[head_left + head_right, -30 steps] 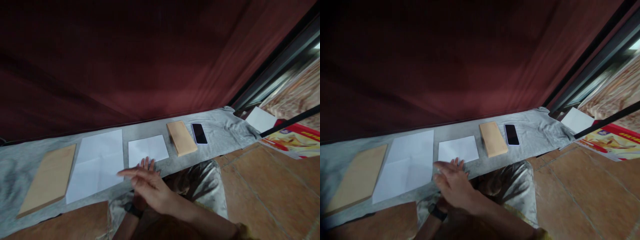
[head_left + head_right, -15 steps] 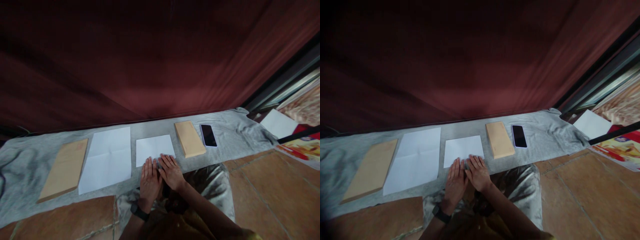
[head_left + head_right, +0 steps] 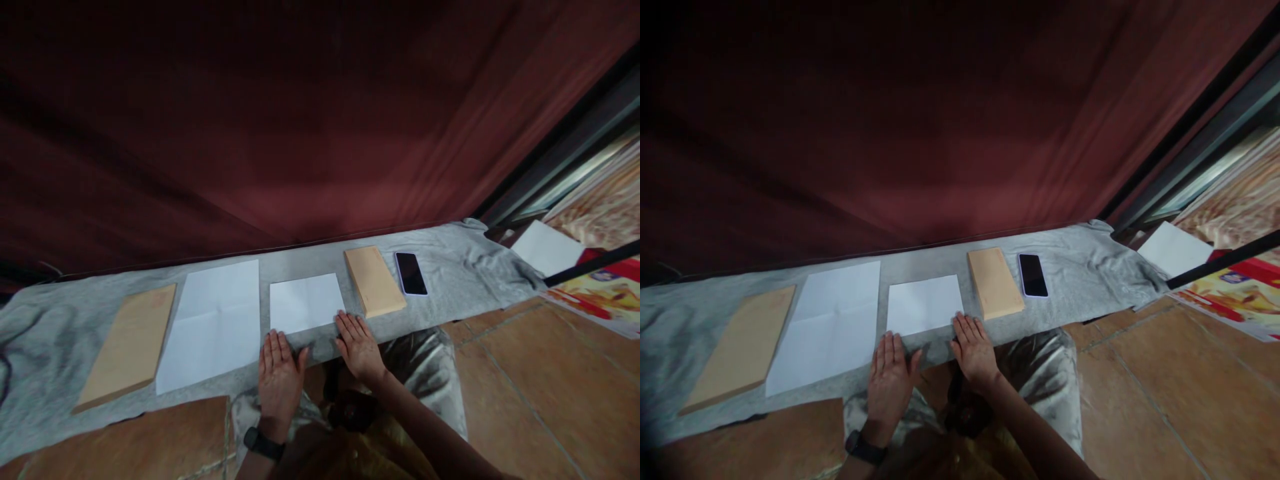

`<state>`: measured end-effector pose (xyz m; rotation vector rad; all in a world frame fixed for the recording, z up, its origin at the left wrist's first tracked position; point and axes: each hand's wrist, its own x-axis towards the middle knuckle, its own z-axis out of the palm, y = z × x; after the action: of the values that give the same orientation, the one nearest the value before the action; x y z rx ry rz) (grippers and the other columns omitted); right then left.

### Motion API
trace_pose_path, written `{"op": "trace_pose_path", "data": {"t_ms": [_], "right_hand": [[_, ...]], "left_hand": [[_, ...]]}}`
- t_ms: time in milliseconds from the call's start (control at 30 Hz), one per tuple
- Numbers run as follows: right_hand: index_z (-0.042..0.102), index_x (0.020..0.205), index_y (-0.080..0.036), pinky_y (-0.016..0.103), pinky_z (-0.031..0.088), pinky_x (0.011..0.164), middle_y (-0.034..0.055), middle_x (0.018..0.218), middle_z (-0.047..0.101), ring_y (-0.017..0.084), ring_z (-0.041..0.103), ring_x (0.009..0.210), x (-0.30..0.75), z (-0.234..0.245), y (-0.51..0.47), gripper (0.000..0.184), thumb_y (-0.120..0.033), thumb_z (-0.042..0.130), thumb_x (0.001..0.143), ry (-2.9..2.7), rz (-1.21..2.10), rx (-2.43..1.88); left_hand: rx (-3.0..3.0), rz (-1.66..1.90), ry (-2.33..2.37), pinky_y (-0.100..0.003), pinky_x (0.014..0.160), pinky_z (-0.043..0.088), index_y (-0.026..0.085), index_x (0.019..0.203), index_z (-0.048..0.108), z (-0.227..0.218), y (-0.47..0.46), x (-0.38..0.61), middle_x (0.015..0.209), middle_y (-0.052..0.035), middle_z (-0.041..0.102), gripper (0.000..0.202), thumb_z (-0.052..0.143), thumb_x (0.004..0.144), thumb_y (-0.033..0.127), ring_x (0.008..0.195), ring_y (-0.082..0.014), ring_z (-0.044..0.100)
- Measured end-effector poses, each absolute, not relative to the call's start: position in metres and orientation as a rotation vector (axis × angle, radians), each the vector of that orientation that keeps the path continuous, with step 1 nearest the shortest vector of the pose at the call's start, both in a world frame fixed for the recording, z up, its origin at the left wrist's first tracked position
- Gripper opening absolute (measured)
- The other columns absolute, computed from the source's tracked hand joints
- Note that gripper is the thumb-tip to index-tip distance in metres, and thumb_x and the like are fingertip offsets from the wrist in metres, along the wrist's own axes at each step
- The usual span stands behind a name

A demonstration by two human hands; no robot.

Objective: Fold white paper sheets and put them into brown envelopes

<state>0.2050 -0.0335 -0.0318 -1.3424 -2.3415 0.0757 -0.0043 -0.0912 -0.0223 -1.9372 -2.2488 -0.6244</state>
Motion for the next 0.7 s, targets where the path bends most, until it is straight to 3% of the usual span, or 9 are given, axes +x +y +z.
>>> {"op": "trace_pose_path", "data": {"t_ms": [167,300,400,567,700], "right_hand": [[0.038,0.154,-0.016,0.048,0.03,0.121,0.0112,0.153,0.046,0.026,0.044,0.141,0.208,-0.033,-0.038,0.055,-0.032,0.046,0.102,-2.321,0.062,-1.377],[0.043,0.152,-0.017,0.049,0.03,0.12,0.0109,0.154,0.046,0.027,0.042,0.142,0.206,-0.034,-0.041,0.051,-0.033,0.045,0.103,-2.284,0.049,-1.423],[0.045,0.151,-0.019,0.05,0.031,0.119,0.0113,0.153,0.048,0.027,0.044,0.141,0.204,-0.034,-0.042,0.05,-0.033,0.045,0.103,-2.25,0.023,-1.447],[0.046,0.15,-0.019,0.048,0.032,0.119,0.0113,0.15,0.051,0.027,0.047,0.139,0.203,-0.033,-0.042,0.049,-0.031,0.046,0.102,-2.23,-0.001,-1.431],[0.047,0.149,-0.018,0.048,0.033,0.118,0.0117,0.149,0.053,0.027,0.048,0.138,0.204,-0.031,-0.042,0.049,-0.031,0.045,0.102,-2.23,0.008,-1.417]], "left_hand": [[-1.878,-0.467,-2.357,-0.055,0.104,0.045,0.001,0.14,0.05,-0.004,-0.077,-0.004,0.143,-0.0288,0.053,0.063,0.028,0.101,0.044,0.134,-0.0393,0.05],[-1.873,-0.311,-2.403,-0.048,0.092,0.051,-0.003,0.144,0.043,0.013,-0.056,-0.012,0.126,-0.0283,0.064,0.061,0.026,0.099,0.036,0.109,-0.0346,0.065],[-1.865,-0.268,-2.462,-0.042,0.088,0.052,-0.005,0.144,0.041,0.021,-0.041,-0.022,0.11,-0.0252,0.07,0.062,0.031,0.098,0.036,0.098,-0.031,0.068],[-1.777,-0.356,-2.745,-0.036,0.078,0.052,0.005,0.141,0.045,0.024,-0.025,-0.041,0.106,-0.0201,0.071,0.06,0.042,0.095,0.043,0.093,-0.0284,0.07],[-1.79,-0.697,-2.865,-0.032,0.069,0.052,0.017,0.119,0.058,0.02,-0.012,-0.062,0.09,-0.0086,0.074,0.041,0.055,0.086,0.042,0.081,-0.0237,0.071]]}}
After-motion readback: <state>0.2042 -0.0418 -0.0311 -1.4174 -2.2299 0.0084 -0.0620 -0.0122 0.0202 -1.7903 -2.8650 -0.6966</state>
